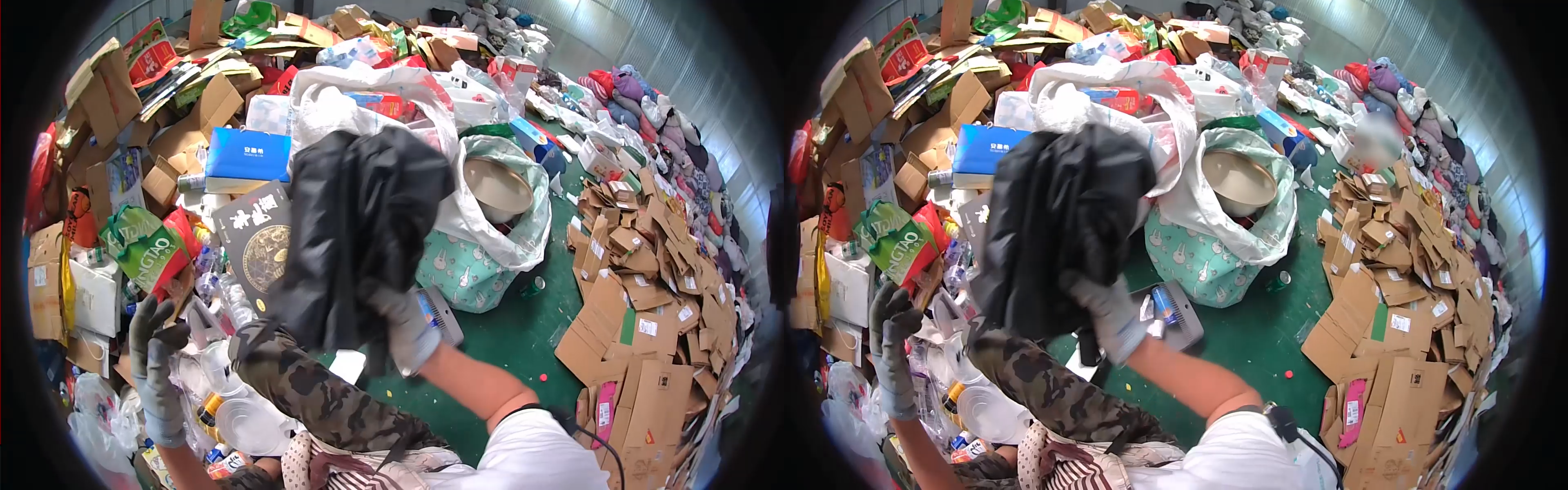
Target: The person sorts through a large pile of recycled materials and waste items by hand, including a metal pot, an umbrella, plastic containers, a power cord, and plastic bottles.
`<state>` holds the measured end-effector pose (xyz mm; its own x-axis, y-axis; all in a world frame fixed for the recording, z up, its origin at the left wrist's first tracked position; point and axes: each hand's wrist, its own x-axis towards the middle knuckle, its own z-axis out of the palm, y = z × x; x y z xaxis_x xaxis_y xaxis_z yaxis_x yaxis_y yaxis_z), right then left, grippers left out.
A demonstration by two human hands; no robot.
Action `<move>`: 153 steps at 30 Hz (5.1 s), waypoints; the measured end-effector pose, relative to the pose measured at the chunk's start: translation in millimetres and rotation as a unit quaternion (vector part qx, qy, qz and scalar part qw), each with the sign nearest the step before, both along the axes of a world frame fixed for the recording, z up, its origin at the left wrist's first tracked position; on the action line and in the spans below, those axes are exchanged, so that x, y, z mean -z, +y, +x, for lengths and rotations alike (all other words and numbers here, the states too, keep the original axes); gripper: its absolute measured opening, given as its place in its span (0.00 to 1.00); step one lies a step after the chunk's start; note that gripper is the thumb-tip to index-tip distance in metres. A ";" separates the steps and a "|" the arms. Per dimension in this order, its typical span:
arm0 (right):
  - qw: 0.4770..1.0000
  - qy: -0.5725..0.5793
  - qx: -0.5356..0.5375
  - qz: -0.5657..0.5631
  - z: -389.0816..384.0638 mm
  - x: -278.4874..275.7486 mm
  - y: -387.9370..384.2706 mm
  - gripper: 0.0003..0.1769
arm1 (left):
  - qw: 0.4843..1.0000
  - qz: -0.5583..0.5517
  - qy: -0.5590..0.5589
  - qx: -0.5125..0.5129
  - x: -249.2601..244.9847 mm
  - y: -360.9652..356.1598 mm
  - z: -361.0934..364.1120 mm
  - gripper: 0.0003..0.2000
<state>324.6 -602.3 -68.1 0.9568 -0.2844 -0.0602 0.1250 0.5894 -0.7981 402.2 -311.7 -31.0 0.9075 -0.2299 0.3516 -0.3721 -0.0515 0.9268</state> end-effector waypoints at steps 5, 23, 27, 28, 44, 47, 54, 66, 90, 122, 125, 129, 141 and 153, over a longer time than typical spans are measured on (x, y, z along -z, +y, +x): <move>0.946 0.157 0.254 -0.124 26.1 16.6 -196.9 0.20 | 0.948 -0.001 0.275 -0.161 111.4 105.5 4.5 0.24; 0.638 0.050 -0.105 -0.761 11.9 302.4 -132.1 0.25 | 0.831 -0.018 0.463 -0.309 184.8 202.4 -31.0 0.22; 0.634 0.165 -0.321 -0.684 -1.8 344.9 -41.0 0.24 | 0.853 0.052 0.457 -0.247 173.5 184.3 -20.5 0.19; 0.639 0.181 -0.326 -0.673 4.0 352.8 -29.1 0.24 | 0.859 0.070 0.451 -0.233 174.8 179.3 -21.4 0.18; 0.415 0.526 -0.191 -0.718 198.0 399.4 -15.1 0.44 | 0.554 -0.232 0.519 -0.608 406.4 64.8 -146.2 0.45; 0.434 0.479 -0.190 -0.739 191.5 400.7 -10.8 0.39 | 0.619 -0.372 0.432 -0.540 507.2 83.1 -165.9 0.37; 0.487 0.252 -0.120 -0.828 141.0 416.9 -13.1 0.31 | 0.617 -0.471 0.396 -0.491 520.8 92.1 -157.0 0.20; 0.507 0.257 -0.326 -0.755 -15.5 389.5 -53.8 0.24 | 0.635 -0.578 0.442 -0.257 273.2 151.8 -14.7 0.24; 0.672 0.208 -0.305 -0.642 79.3 306.6 60.7 0.18 | 0.737 -0.459 0.253 -0.426 108.9 285.8 -54.0 0.23; 0.514 -0.042 -0.435 -0.738 63.1 312.3 236.6 0.19 | 0.950 0.204 0.127 -0.200 77.8 100.0 -20.7 0.19; 0.508 -0.025 -0.432 -0.745 66.2 311.8 233.7 0.19 | 0.946 0.223 0.158 -0.173 69.0 106.4 -16.8 0.17; 0.508 -0.020 -0.431 -0.746 63.2 306.7 232.6 0.19 | 0.948 0.214 0.145 -0.186 81.8 101.3 -15.8 0.16; 0.493 -0.044 -0.423 -0.759 67.1 296.2 212.9 0.20 | 0.935 0.289 0.173 -0.106 95.2 57.9 6.0 0.19; 0.467 -0.049 -0.436 -0.768 61.4 297.1 203.8 0.21 | 0.931 0.265 0.116 -0.222 66.9 132.7 -3.2 0.14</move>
